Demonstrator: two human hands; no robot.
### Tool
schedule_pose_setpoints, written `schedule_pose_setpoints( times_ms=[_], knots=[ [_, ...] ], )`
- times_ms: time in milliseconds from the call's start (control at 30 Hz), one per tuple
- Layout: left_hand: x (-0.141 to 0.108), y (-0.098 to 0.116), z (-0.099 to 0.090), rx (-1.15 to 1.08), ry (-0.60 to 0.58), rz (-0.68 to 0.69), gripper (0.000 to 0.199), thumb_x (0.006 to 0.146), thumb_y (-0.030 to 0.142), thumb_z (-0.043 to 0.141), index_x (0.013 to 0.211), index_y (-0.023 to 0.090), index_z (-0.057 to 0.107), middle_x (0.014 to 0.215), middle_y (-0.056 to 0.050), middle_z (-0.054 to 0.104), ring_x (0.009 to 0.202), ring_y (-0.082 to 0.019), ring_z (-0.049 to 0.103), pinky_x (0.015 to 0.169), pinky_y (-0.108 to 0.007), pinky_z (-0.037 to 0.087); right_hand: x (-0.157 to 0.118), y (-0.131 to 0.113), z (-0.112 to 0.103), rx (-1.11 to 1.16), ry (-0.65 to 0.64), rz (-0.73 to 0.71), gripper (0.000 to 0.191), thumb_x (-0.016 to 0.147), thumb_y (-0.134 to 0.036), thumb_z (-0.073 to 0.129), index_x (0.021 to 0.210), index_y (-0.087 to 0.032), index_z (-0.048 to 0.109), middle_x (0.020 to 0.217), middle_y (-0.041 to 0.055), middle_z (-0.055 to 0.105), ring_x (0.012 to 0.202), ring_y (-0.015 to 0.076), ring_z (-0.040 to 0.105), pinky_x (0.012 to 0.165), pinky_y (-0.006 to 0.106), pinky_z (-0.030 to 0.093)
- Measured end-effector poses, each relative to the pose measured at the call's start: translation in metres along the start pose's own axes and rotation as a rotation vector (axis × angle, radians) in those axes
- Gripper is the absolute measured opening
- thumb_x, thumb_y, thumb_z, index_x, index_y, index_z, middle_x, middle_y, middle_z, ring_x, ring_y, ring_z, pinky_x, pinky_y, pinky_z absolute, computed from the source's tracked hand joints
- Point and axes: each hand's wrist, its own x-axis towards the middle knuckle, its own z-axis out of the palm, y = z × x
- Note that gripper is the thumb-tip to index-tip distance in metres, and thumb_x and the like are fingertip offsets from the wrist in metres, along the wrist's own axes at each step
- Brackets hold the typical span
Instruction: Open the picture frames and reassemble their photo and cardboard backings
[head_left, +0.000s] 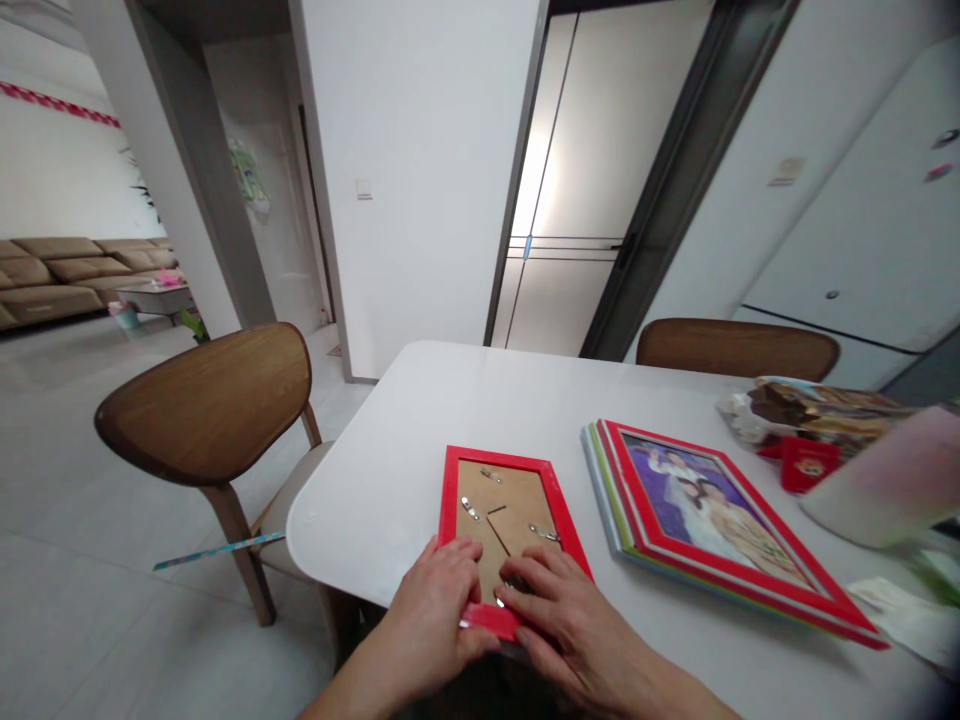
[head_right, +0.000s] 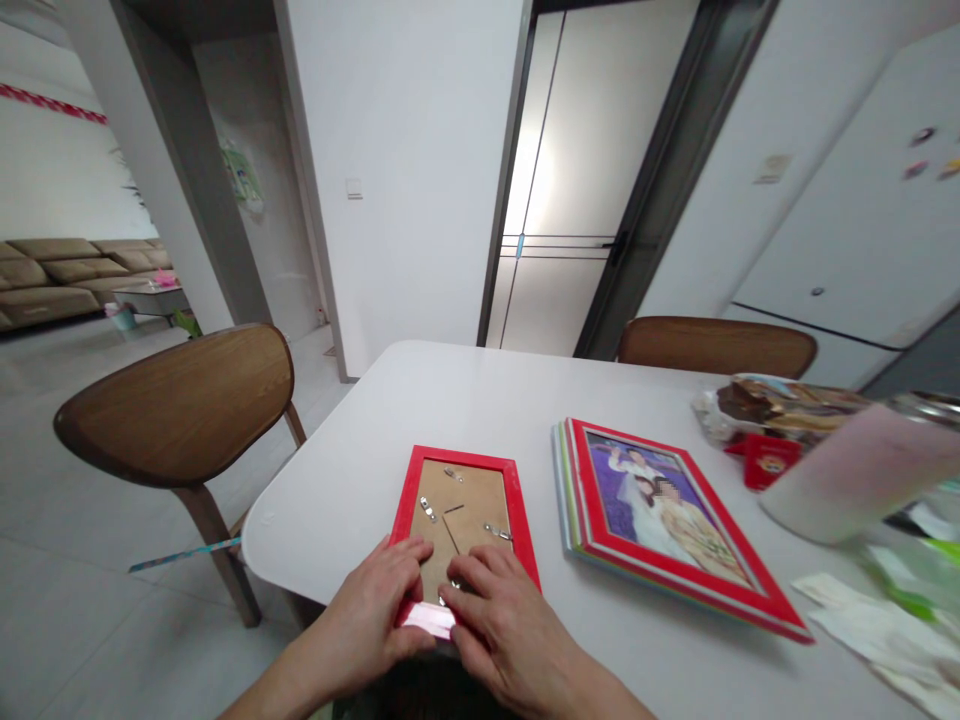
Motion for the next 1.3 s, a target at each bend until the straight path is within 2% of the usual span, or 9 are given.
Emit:
schedule_pose_setpoints(
  times_ms=[333, 467, 567, 667, 767, 900, 1000, 1100, 1300],
  knots=[
    [-0.003, -0.004, -0.004, 0.002, -0.006, -0.011, 0.033, 0.058, 0.027, 0.072, 0.084, 0.018, 0.054, 0.124, -0.008, 0.045, 0.115, -0.02, 0.037, 0.098, -0.035, 0.025, -0.004, -0.001, 0.005, -0.03, -0.037, 0.031, 0.032, 0.071, -0.027, 0.051, 0.102, -0.025, 0.055, 0.103, 0.0061, 0.054, 0.097, 0.0221, 0.043, 0.085, 0.039, 0.034],
    [-0.004, -0.005, -0.001, -0.011, 0.006, -0.016, 0.033, 0.056, 0.027, 0.072, 0.083, 0.019, 0.054, 0.123, -0.006, 0.046, 0.113, -0.021, 0.039, 0.096, -0.035, 0.028, 0.019, 0.011, 0.009, 0.027, 0.118, 0.149, 0.03, 0.077, -0.024, 0.045, 0.104, -0.021, 0.054, 0.099, 0.008, 0.057, 0.09, 0.0183, 0.049, 0.079, 0.032, 0.039],
    [-0.003, -0.004, -0.001, -0.023, 0.012, -0.019, 0.035, 0.054, 0.029, 0.074, 0.081, 0.019, 0.055, 0.123, -0.006, 0.046, 0.113, -0.021, 0.039, 0.095, -0.035, 0.028, 0.053, 0.025, 0.02, -0.012, 0.209, 0.294, 0.024, 0.08, -0.021, 0.04, 0.091, -0.016, 0.06, 0.086, 0.0077, 0.06, 0.082, 0.0166, 0.052, 0.073, 0.028, 0.04],
    [-0.002, -0.003, -0.002, -0.034, 0.015, -0.018, 0.035, 0.053, 0.028, 0.075, 0.08, 0.019, 0.054, 0.123, -0.006, 0.046, 0.112, -0.021, 0.039, 0.095, -0.034, 0.029, 0.079, 0.032, 0.031, -0.048, 0.209, 0.337, 0.025, 0.078, -0.017, 0.04, 0.07, -0.015, 0.063, 0.072, 0.0062, 0.059, 0.073, 0.0157, 0.051, 0.069, 0.027, 0.038],
    [-0.002, -0.001, -0.004, -0.03, 0.012, -0.017, 0.035, 0.053, 0.028, 0.075, 0.079, 0.019, 0.054, 0.121, -0.006, 0.048, 0.111, -0.021, 0.041, 0.094, -0.033, 0.03, 0.087, 0.028, 0.037, -0.05, 0.183, 0.337, 0.027, 0.075, -0.012, 0.041, 0.056, -0.015, 0.059, 0.065, 0.0049, 0.057, 0.066, 0.014, 0.049, 0.062, 0.025, 0.037],
    [-0.002, 0.002, -0.006, -0.03, -0.004, -0.035, 0.034, 0.053, 0.026, 0.075, 0.079, 0.018, 0.055, 0.121, -0.006, 0.048, 0.112, -0.022, 0.04, 0.095, -0.034, 0.029, 0.085, 0.028, 0.034, -0.031, 0.15, 0.336, 0.025, 0.073, -0.012, 0.044, 0.052, -0.016, 0.057, 0.062, 0.0025, 0.056, 0.06, 0.0112, 0.049, 0.056, 0.021, 0.036],
    [-0.003, 0.002, -0.006, -0.023, -0.015, -0.046, 0.033, 0.054, 0.026, 0.074, 0.08, 0.018, 0.055, 0.122, -0.007, 0.047, 0.111, -0.022, 0.04, 0.095, -0.034, 0.029, 0.087, 0.042, 0.029, -0.02, 0.181, 0.375, 0.02, 0.075, -0.018, 0.045, 0.063, -0.017, 0.061, 0.068, 0.0023, 0.06, 0.065, 0.0115, 0.052, 0.062, 0.021, 0.037],
    [-0.004, 0.001, -0.005, -0.017, -0.007, -0.035, 0.033, 0.056, 0.029, 0.072, 0.082, 0.018, 0.055, 0.124, -0.008, 0.046, 0.113, -0.022, 0.039, 0.097, -0.036, 0.026, 0.093, 0.063, 0.025, -0.027, 0.26, 0.511, 0.02, 0.076, -0.024, 0.044, 0.074, -0.016, 0.062, 0.075, 0.0062, 0.063, 0.07, 0.0153, 0.055, 0.063, 0.025, 0.036],
    [-0.001, 0.007, 0.004, 0.008, 0.024, -0.07, 0.06, 0.046, 0.036, 0.077, 0.097, 0.015, 0.053, 0.122, -0.014, 0.046, 0.112, -0.027, 0.04, 0.099, -0.044, 0.021, 0.108, 0.089, 0.027, 0.042, 0.352, 0.733, 0.015, 0.07, -0.027, 0.051, 0.065, -0.016, 0.059, 0.069, 0.0087, 0.063, 0.07, 0.0182, 0.056, 0.06, 0.027, 0.034]
  ],
)
